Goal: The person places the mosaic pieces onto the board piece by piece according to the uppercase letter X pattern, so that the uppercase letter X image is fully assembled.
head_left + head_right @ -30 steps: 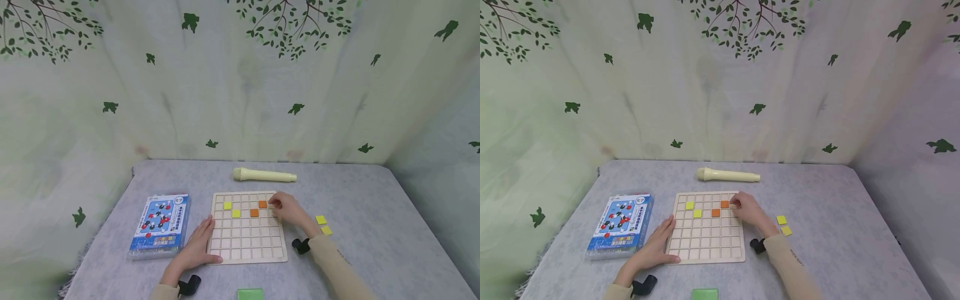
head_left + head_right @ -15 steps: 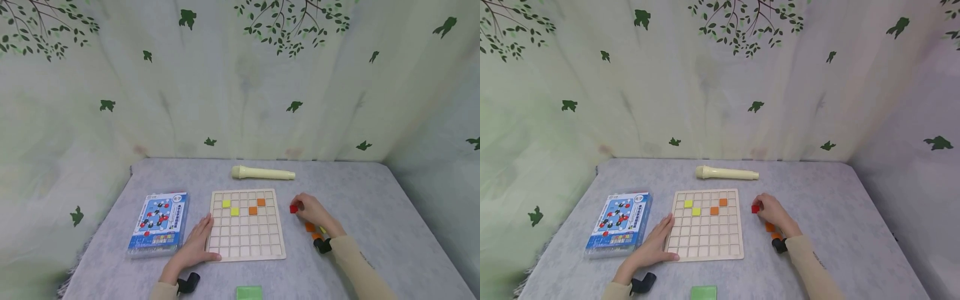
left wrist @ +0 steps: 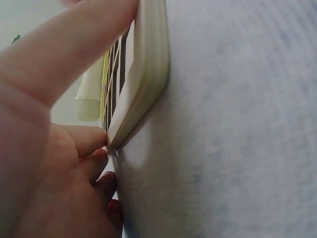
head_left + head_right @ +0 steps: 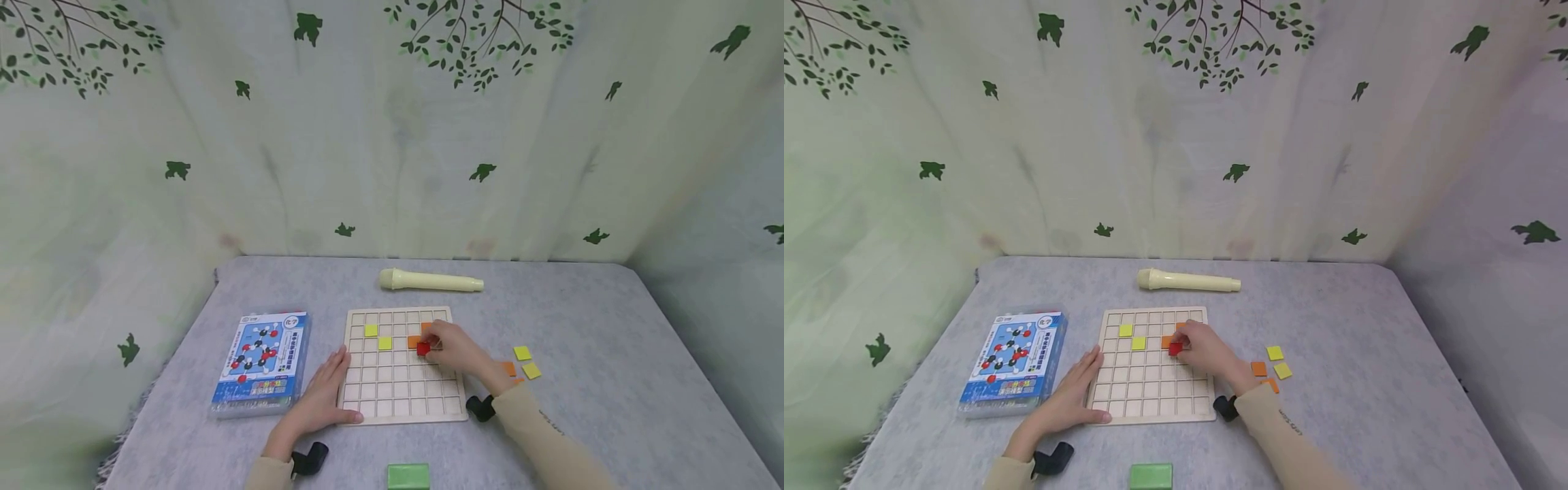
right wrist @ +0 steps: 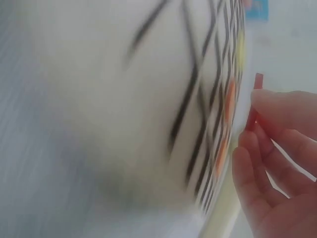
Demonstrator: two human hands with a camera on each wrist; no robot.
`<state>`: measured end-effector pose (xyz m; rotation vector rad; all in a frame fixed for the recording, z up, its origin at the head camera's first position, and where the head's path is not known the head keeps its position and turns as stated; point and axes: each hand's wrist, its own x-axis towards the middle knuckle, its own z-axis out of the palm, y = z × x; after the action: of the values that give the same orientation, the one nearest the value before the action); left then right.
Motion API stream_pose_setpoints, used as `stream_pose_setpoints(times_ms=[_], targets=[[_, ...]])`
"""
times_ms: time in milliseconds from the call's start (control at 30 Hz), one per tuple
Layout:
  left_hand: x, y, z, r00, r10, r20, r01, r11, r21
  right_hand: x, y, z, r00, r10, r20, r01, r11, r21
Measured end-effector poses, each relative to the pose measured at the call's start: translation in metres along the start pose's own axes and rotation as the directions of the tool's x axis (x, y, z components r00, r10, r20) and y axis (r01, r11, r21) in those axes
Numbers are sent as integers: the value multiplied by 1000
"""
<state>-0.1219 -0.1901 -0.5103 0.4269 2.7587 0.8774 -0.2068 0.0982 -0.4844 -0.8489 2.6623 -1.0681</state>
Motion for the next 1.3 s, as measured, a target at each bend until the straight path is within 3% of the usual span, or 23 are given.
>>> stream_pose_setpoints(times_ms=[100, 267, 400, 567, 700, 900, 1033, 1167, 1300], targets=[[0, -1, 3, 1000, 0, 4, 0, 1000, -2, 9, -11, 14, 997, -68, 36, 69, 997, -39], [-1, -2, 5, 999, -23, 23, 23, 1000, 2, 16, -24, 30, 994, -70, 85, 78, 992, -99], [0, -1, 5, 1000, -24, 14, 24, 1000, -5, 18, -28, 33, 996, -54, 74, 63, 991, -122], [1, -1, 4, 1000, -16, 12, 15, 1000, 7, 14, -21, 25, 998, -53, 33, 55, 997, -63], [2, -2, 4, 1000, -9, 8, 9, 1000, 10, -2, -4, 6, 999, -15, -35, 15, 1000, -6], [1, -3, 2, 1000, -12, 7, 12, 1000, 11, -39, 28, -32, 985, 131, -115, -128, 991, 39], [0, -2, 0, 1000, -7, 8, 7, 1000, 6, -67, 51, -53, 978, 139, -154, -136, 990, 31], [0, -1, 0, 1000, -6, 8, 6, 1000, 4, -88, 67, -64, 969, 169, -179, -168, 986, 22], [0, -2, 0, 1000, -11, 10, 11, 1000, 3, -100, 74, -65, 967, 205, -154, -207, 978, 6]])
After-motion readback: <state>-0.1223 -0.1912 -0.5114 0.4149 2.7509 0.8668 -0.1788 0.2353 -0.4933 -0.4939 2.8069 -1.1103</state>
